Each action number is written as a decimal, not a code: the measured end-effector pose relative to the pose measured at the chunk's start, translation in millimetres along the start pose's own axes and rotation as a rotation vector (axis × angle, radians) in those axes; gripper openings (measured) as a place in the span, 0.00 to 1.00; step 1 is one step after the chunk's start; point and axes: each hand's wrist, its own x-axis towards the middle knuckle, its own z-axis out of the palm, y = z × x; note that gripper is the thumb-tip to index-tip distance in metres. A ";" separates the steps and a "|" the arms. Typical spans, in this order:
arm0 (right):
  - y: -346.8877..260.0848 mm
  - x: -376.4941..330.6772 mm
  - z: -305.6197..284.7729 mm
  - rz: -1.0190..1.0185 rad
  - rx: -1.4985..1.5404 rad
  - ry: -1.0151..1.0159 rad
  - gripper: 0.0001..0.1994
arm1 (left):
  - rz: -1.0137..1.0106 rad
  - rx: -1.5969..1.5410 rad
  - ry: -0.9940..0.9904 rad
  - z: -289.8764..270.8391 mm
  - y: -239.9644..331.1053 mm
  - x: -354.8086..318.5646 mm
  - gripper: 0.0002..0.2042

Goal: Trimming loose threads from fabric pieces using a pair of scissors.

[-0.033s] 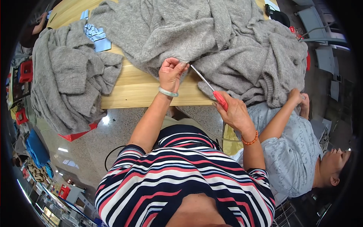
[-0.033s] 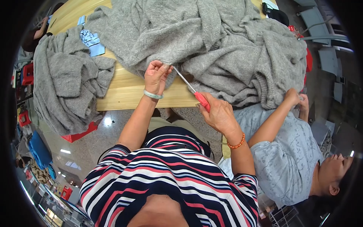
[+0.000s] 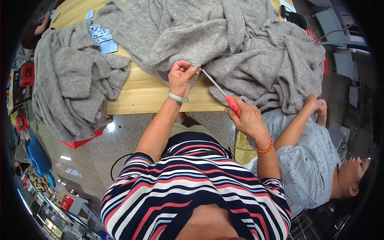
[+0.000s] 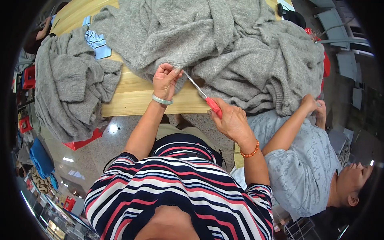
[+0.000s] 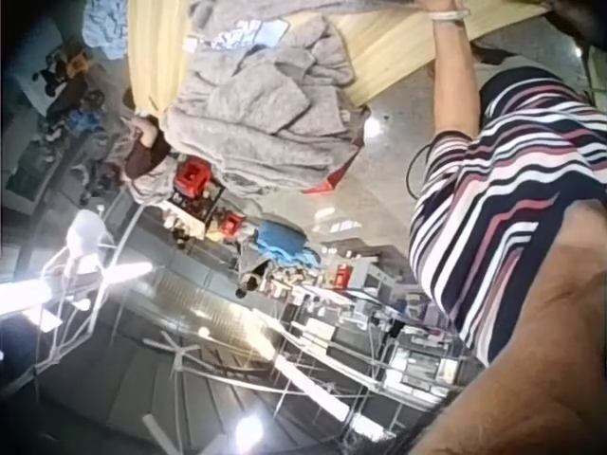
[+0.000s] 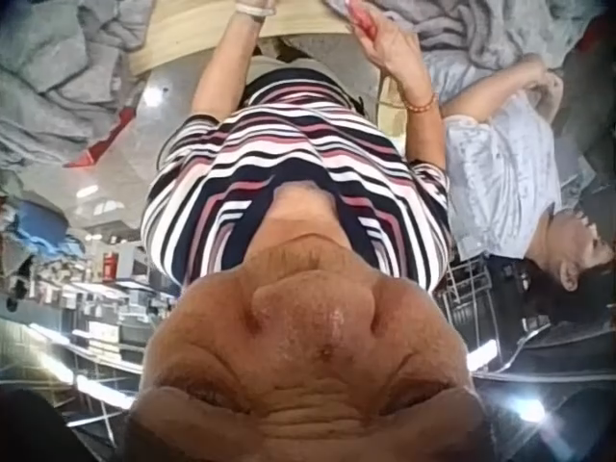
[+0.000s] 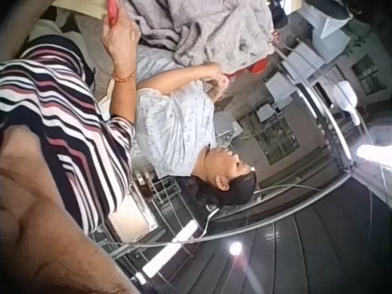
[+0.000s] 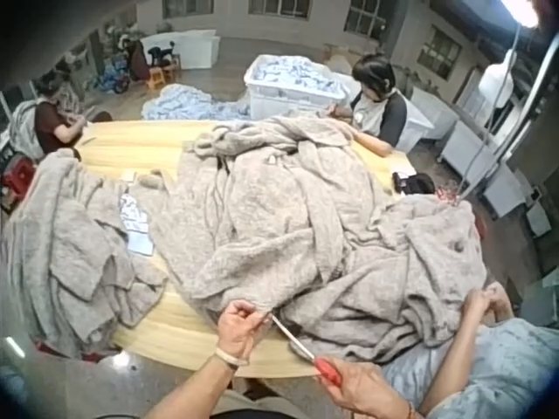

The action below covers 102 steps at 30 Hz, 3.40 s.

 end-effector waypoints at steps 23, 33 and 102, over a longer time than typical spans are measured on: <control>-8.0 14.8 11.3 0.064 0.149 0.066 0.19 | 0.010 0.362 -0.202 -9.0 2.4 -15.8 0.09; -0.1 79.8 73.1 0.019 0.654 0.182 0.11 | -0.413 -0.266 0.174 -33.2 -15.6 -70.0 0.07; -81.2 58.3 -16.6 -0.025 -0.150 -0.126 0.14 | 0.888 1.650 -0.437 -28.9 84.0 -13.1 0.03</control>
